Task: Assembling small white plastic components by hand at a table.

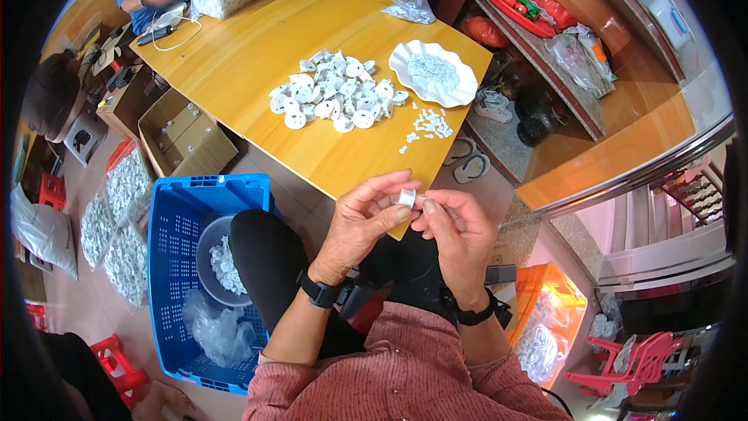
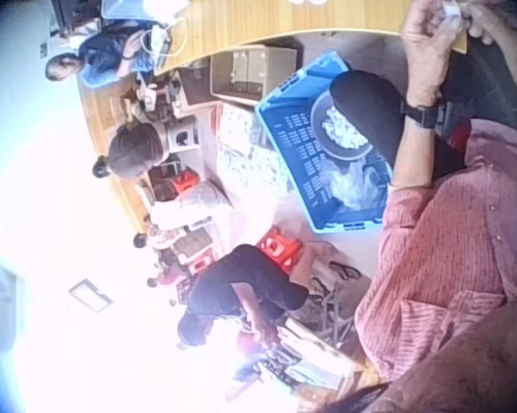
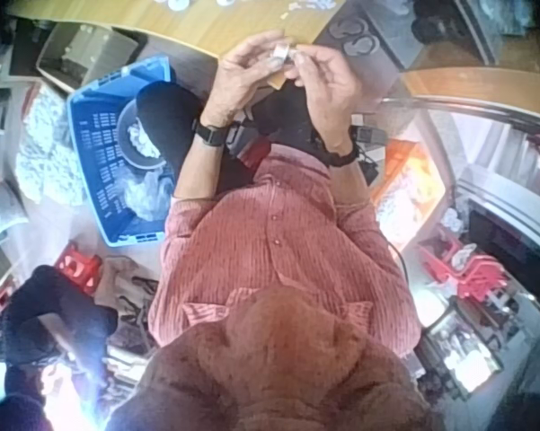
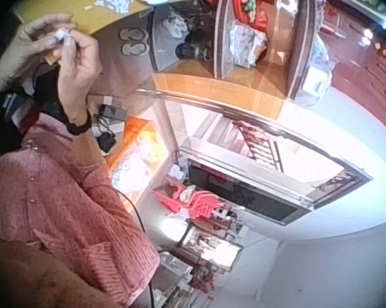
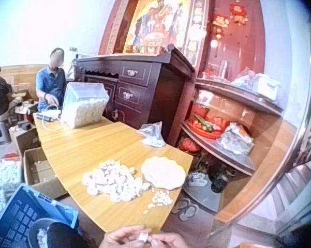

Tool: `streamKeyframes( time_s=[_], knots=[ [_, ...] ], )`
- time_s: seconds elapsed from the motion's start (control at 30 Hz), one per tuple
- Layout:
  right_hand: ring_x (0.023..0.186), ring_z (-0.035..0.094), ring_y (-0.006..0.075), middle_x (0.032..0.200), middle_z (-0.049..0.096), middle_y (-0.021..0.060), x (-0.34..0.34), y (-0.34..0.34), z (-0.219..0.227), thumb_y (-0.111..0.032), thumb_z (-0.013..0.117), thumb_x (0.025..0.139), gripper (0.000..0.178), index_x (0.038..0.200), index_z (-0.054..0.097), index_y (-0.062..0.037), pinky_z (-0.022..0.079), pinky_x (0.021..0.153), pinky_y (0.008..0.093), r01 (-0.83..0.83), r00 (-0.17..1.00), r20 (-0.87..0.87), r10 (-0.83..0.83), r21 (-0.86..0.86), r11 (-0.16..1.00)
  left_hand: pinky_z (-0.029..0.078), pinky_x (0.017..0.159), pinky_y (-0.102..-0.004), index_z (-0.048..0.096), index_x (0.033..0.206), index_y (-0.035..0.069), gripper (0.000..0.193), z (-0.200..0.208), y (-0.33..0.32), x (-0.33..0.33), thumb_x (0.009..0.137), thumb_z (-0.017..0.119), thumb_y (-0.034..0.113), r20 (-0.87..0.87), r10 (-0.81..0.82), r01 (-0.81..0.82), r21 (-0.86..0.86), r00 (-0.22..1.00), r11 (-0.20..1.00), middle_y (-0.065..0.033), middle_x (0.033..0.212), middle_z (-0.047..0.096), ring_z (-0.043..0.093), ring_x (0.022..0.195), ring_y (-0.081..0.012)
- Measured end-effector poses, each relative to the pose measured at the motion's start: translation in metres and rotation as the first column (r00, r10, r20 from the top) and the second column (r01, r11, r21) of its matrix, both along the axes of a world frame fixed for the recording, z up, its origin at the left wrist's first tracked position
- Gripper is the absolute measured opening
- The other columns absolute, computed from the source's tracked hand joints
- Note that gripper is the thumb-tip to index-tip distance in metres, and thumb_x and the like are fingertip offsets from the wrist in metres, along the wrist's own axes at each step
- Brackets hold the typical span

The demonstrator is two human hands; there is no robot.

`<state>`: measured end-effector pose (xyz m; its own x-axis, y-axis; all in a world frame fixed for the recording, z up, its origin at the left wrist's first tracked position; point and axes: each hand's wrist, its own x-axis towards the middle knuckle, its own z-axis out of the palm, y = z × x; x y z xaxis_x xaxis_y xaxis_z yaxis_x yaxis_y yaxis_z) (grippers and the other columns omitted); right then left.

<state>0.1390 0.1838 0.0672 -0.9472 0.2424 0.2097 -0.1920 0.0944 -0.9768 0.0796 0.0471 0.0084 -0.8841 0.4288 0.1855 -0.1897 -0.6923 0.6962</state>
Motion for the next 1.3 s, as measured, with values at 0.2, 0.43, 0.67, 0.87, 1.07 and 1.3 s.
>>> streamKeyframes(
  time_s=[0.2, 0.43, 0.67, 0.87, 1.07, 1.3],
  knots=[
    [0.082, 0.067, 0.0093, 0.102, 0.07, 0.0072, -0.002, 0.002, -0.001, -0.003, 0.062, 0.096, 0.014, 0.11, 0.062, 0.0014, 0.052, 0.067, 0.0201, -0.031, 0.999, 0.011, 0.031, -0.026, 0.999, 0.056, 0.096, -0.0393, 0.058, 0.128, -0.001, 0.035, -0.016, -0.004, -0.003, 0.095, 0.064, 0.009, 0.069, -0.143, 0.131, 0.159, 0.987, 0.979, -0.0176, 0.122, 0.065, 0.064, 0.113, -0.0248],
    [0.091, 0.06, 0.0115, 0.108, 0.061, 0.0088, -0.009, -0.001, -0.009, 0.003, 0.068, 0.088, 0.012, 0.1, 0.068, 0.0016, 0.05, 0.074, 0.0231, 0.071, 0.969, -0.245, -0.026, 0.178, 0.981, 0.056, 0.096, -0.0404, 0.058, 0.127, -0.003, 0.03, -0.01, -0.004, -0.003, 0.099, 0.058, 0.007, 0.135, -0.131, 0.092, 0.26, 0.982, 0.961, -0.0188, 0.121, 0.065, 0.065, 0.112, -0.0261],
    [0.089, 0.06, 0.0125, 0.108, 0.06, 0.0086, -0.012, -0.006, -0.011, 0.002, 0.07, 0.087, 0.011, 0.098, 0.07, 0.0005, 0.05, 0.074, 0.0232, 0.107, 0.963, -0.266, -0.05, 0.207, 0.972, 0.053, 0.101, -0.0392, 0.059, 0.126, -0.002, 0.029, -0.013, -0.006, -0.002, 0.097, 0.06, 0.004, 0.094, -0.125, 0.094, 0.28, 0.988, 0.955, -0.0184, 0.127, 0.063, 0.063, 0.116, -0.0249],
    [0.093, 0.062, 0.0174, 0.104, 0.062, 0.0091, -0.011, -0.01, -0.006, 0.002, 0.071, 0.086, 0.012, 0.097, 0.07, 0.0001, 0.05, 0.082, 0.0279, 0.127, 0.967, -0.247, -0.061, 0.26, 0.957, 0.05, 0.104, -0.0391, 0.061, 0.124, -0.002, 0.03, -0.014, -0.006, -0.001, 0.094, 0.063, 0.001, 0.075, -0.109, 0.082, 0.299, 0.991, 0.951, -0.0181, 0.128, 0.062, 0.061, 0.119, -0.0246],
    [0.095, 0.062, 0.0188, 0.104, 0.062, 0.0091, -0.011, -0.01, -0.008, 0.001, 0.072, 0.085, 0.011, 0.095, 0.07, 0.0002, 0.049, 0.084, 0.0293, 0.132, 0.964, -0.257, -0.063, 0.264, 0.955, 0.05, 0.102, -0.0361, 0.063, 0.121, -0.002, 0.03, -0.013, -0.007, -0.001, 0.091, 0.066, -0.001, 0.05, -0.087, 0.07, 0.282, 0.995, 0.957, -0.0167, 0.128, 0.062, 0.061, 0.116, -0.0223],
    [0.096, 0.061, 0.0189, 0.104, 0.062, 0.0092, -0.01, -0.01, -0.008, 0.001, 0.072, 0.085, 0.011, 0.096, 0.07, 0.0002, 0.049, 0.085, 0.0294, 0.133, 0.96, -0.276, -0.051, 0.285, 0.949, 0.05, 0.101, -0.0351, 0.064, 0.118, -0.002, 0.029, -0.012, -0.008, 0.001, 0.089, 0.067, -0.005, 0.043, -0.069, 0.055, 0.267, 0.997, 0.962, -0.0164, 0.127, 0.062, 0.061, 0.115, -0.022]
  ],
)
